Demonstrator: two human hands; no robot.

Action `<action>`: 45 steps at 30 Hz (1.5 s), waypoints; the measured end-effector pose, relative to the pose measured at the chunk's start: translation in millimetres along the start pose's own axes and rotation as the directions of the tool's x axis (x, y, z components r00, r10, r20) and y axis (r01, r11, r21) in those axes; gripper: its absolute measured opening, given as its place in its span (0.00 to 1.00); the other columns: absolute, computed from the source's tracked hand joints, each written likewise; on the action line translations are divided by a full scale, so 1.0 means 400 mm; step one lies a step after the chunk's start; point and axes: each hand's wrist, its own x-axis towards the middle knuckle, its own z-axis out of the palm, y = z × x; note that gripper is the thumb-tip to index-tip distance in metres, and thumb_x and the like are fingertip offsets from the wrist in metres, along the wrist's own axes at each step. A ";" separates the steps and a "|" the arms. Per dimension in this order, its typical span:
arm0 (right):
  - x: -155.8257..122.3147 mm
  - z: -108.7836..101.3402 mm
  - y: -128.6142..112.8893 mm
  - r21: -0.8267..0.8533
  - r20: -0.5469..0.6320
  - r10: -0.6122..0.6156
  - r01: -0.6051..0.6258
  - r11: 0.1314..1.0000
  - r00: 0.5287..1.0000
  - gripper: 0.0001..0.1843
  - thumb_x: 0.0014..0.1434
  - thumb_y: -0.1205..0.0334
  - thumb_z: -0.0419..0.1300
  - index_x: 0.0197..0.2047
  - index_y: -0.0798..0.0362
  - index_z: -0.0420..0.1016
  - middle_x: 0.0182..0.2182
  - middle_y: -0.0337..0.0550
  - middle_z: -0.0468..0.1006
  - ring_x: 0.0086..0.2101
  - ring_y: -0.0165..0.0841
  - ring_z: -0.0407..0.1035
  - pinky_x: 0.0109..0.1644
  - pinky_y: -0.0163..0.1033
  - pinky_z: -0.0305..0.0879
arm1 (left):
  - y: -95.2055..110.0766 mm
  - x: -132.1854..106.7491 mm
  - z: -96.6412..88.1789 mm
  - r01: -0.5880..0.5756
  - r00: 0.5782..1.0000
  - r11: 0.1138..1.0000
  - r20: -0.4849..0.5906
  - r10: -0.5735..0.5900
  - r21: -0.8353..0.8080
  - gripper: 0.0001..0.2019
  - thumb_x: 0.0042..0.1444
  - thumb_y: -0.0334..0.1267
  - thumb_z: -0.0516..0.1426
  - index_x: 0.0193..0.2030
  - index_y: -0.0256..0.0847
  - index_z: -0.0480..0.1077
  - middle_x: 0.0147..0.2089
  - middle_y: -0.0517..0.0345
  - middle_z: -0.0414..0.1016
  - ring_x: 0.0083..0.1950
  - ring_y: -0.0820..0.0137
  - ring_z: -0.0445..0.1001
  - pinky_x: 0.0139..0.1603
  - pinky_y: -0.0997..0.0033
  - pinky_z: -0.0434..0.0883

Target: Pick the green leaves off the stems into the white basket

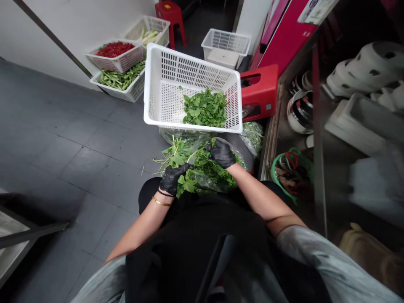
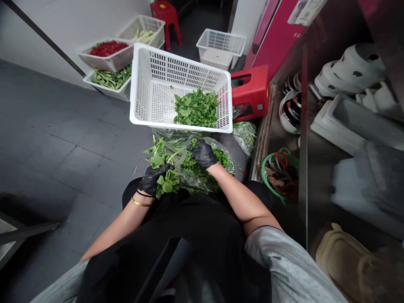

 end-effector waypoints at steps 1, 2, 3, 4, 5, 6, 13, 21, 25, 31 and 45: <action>-0.005 -0.010 -0.015 -0.004 -0.019 -0.006 0.006 1.000 1.000 0.14 0.40 0.61 0.70 0.26 0.52 0.68 0.22 0.35 0.74 0.17 0.24 0.62 0.18 0.31 0.59 | 0.004 0.003 -0.007 -0.043 0.999 0.998 -0.002 0.043 0.053 0.13 0.32 0.38 0.71 0.27 0.37 0.79 0.29 0.52 0.80 0.31 0.63 0.78 0.36 0.64 0.75; -0.014 -0.015 -0.031 -0.007 -0.029 -0.020 0.019 1.000 0.999 0.14 0.40 0.60 0.70 0.26 0.53 0.69 0.23 0.36 0.74 0.17 0.24 0.62 0.18 0.31 0.59 | 0.007 0.006 -0.013 -0.090 0.996 0.989 -0.001 0.090 0.115 0.13 0.31 0.37 0.71 0.27 0.38 0.79 0.29 0.52 0.80 0.32 0.62 0.78 0.36 0.65 0.75; -0.025 -0.017 -0.046 -0.004 -0.032 -0.035 0.034 0.999 0.999 0.14 0.40 0.59 0.71 0.26 0.53 0.70 0.23 0.37 0.75 0.17 0.25 0.62 0.18 0.32 0.59 | 0.010 0.009 -0.019 -0.130 0.991 0.975 0.004 0.131 0.183 0.13 0.30 0.36 0.72 0.26 0.38 0.78 0.28 0.52 0.80 0.33 0.62 0.78 0.38 0.65 0.75; -0.035 -0.013 -0.059 0.005 -0.022 -0.045 0.045 0.999 0.999 0.15 0.41 0.57 0.71 0.28 0.54 0.72 0.24 0.37 0.75 0.17 0.25 0.62 0.17 0.32 0.60 | 0.014 0.012 -0.024 -0.160 0.987 0.954 0.009 0.163 0.254 0.14 0.28 0.36 0.72 0.25 0.37 0.78 0.28 0.52 0.80 0.33 0.62 0.78 0.38 0.64 0.75; -0.044 -0.006 -0.069 0.018 0.005 -0.044 0.044 0.999 0.999 0.16 0.41 0.55 0.71 0.29 0.54 0.73 0.25 0.38 0.76 0.17 0.25 0.62 0.17 0.32 0.60 | 0.018 0.014 -0.027 -0.177 0.983 0.930 0.008 0.184 0.324 0.14 0.27 0.37 0.72 0.24 0.37 0.77 0.27 0.52 0.79 0.32 0.61 0.77 0.38 0.63 0.74; -0.049 0.005 -0.074 0.026 0.049 -0.026 0.025 0.999 0.998 0.17 0.41 0.53 0.70 0.31 0.55 0.74 0.25 0.38 0.76 0.17 0.24 0.62 0.17 0.32 0.60 | 0.022 0.016 -0.030 -0.174 0.982 0.903 0.007 0.186 0.392 0.15 0.27 0.38 0.71 0.24 0.36 0.76 0.26 0.53 0.79 0.31 0.61 0.77 0.38 0.63 0.74; -0.001 0.075 -0.025 -0.191 0.361 0.268 -0.210 0.959 0.893 0.19 0.32 0.58 0.74 0.25 0.57 0.72 0.13 0.32 0.68 0.14 0.25 0.61 0.15 0.30 0.57 | 0.039 0.014 -0.038 -0.100 0.995 0.824 0.047 0.089 0.558 0.15 0.25 0.42 0.70 0.20 0.37 0.73 0.21 0.58 0.76 0.27 0.64 0.75 0.34 0.65 0.73; 0.000 -0.004 -0.017 0.134 0.131 0.112 -0.129 0.982 0.985 0.16 0.43 0.50 0.67 0.26 0.55 0.72 0.17 0.35 0.71 0.17 0.24 0.61 0.20 0.30 0.58 | 0.000 0.007 -0.051 -0.019 1.000 1.000 -0.015 0.020 0.023 0.14 0.37 0.43 0.69 0.31 0.39 0.77 0.31 0.53 0.80 0.32 0.64 0.78 0.36 0.65 0.75; -0.037 0.069 0.039 -0.066 0.253 0.109 -0.095 0.993 0.961 0.18 0.38 0.50 0.70 0.22 0.56 0.72 0.17 0.35 0.71 0.21 0.26 0.64 0.25 0.32 0.61 | -0.040 0.031 -0.022 -0.015 0.999 0.989 0.031 0.020 -0.144 0.16 0.37 0.40 0.69 0.35 0.39 0.77 0.35 0.55 0.81 0.39 0.61 0.79 0.43 0.62 0.75; -0.038 0.106 0.066 -0.018 0.306 0.118 -0.118 0.993 0.945 0.20 0.30 0.53 0.73 0.21 0.57 0.73 0.20 0.36 0.73 0.25 0.28 0.66 0.32 0.34 0.65 | -0.064 0.032 -0.004 0.029 0.998 0.983 0.059 -0.018 -0.181 0.14 0.38 0.36 0.68 0.34 0.41 0.76 0.32 0.58 0.79 0.38 0.65 0.78 0.42 0.65 0.74; 0.085 0.076 -0.027 0.373 -0.189 0.076 0.000 0.928 0.979 0.15 0.41 0.55 0.70 0.26 0.56 0.72 0.17 0.32 0.71 0.15 0.21 0.60 0.18 0.29 0.59 | 0.061 0.026 -0.069 -0.188 0.981 0.949 0.002 0.195 -0.251 0.09 0.43 0.38 0.66 0.27 0.38 0.72 0.10 0.70 0.53 0.11 0.82 0.51 0.14 0.79 0.51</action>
